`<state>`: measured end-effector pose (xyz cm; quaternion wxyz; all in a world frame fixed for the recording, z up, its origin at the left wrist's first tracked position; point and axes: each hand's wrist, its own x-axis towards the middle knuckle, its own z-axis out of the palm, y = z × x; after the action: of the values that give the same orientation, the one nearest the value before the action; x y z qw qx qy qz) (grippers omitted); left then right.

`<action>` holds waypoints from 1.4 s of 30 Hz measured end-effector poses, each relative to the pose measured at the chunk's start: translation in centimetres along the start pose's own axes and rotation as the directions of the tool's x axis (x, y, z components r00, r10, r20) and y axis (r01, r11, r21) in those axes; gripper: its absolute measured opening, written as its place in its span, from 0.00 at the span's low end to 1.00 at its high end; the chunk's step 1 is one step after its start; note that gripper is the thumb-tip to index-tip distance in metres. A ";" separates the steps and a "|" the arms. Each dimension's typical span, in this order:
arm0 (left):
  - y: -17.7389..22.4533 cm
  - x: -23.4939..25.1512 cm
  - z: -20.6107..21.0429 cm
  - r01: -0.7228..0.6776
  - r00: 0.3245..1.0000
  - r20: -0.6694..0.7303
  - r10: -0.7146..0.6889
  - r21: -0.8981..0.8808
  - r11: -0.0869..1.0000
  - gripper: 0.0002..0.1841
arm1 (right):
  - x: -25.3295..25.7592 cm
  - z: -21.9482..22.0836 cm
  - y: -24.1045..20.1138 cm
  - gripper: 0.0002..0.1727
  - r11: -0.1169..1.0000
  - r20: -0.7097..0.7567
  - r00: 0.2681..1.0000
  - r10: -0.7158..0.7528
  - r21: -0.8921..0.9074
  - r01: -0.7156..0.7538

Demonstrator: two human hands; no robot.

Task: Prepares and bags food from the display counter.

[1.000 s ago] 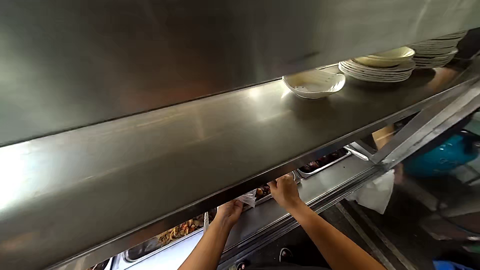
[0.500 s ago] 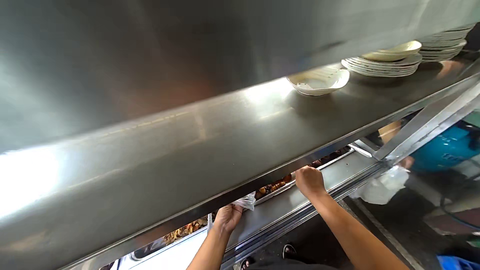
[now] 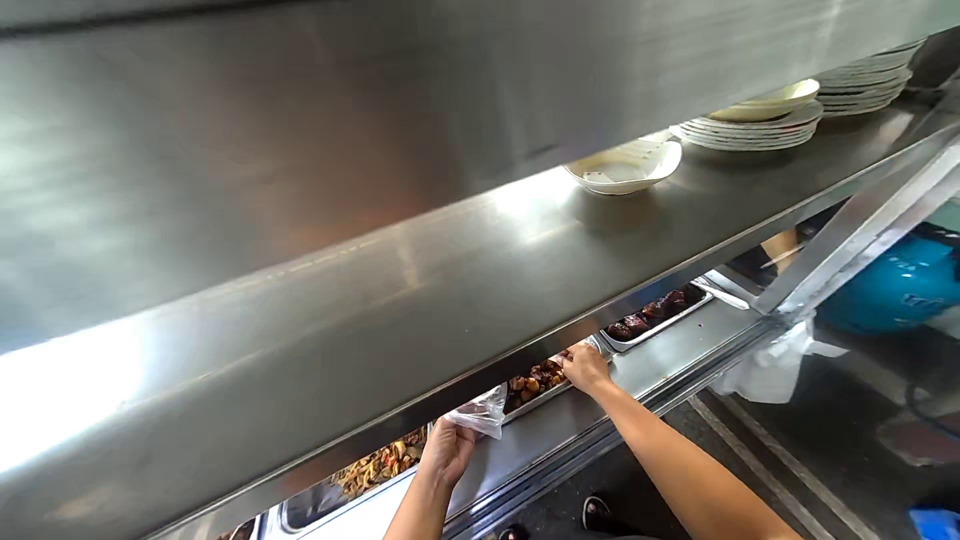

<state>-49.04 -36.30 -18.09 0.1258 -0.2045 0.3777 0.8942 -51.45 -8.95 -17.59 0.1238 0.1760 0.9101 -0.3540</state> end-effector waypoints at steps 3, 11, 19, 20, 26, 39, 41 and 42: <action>-0.3 0.4 -0.6 0.012 1.000 -0.025 -0.012 0.023 1.000 0.06 | -1.1 -0.5 0.7 0.14 0.994 -0.076 0.997 -0.028 0.101 0.036; -1.4 1.3 0.7 0.089 0.996 -0.003 -0.089 0.072 0.993 0.06 | -4.6 -2.5 -2.8 0.14 0.985 -0.172 0.976 -0.133 0.087 0.150; -1.1 2.3 1.5 0.177 0.968 0.150 -0.200 0.155 0.972 0.08 | -5.8 -2.8 -2.1 0.15 0.883 -0.258 0.848 -0.462 -0.224 0.413; -1.1 2.5 1.3 0.179 0.965 0.161 -0.208 0.176 0.968 0.08 | -5.9 -3.3 -2.1 0.15 0.876 -0.234 0.852 -0.468 -0.246 0.414; -1.2 3.5 0.4 0.157 0.940 0.247 -0.233 0.294 0.943 0.08 | -6.1 -4.3 -2.0 0.14 0.867 -0.180 0.876 -0.448 -0.325 0.377; -0.8 3.6 0.6 0.189 0.913 0.287 -0.291 0.335 0.923 0.12 | -6.1 -2.5 -0.4 0.18 0.640 -0.462 0.444 -0.768 -0.512 0.573; -0.8 3.9 0.6 0.178 0.915 0.286 -0.284 0.346 0.921 0.11 | -6.2 -2.4 -0.4 0.17 0.648 -0.500 0.421 -0.757 -0.498 0.576; -0.9 3.9 0.6 0.170 0.921 0.277 -0.274 0.345 0.923 0.10 | -6.3 -2.5 -0.5 0.18 0.649 -0.510 0.412 -0.755 -0.491 0.581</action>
<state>-52.37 -34.98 -20.06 0.3183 -0.0759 0.4637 0.8233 -46.22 -9.07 -13.33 -0.3494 -0.1051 0.9151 -0.1715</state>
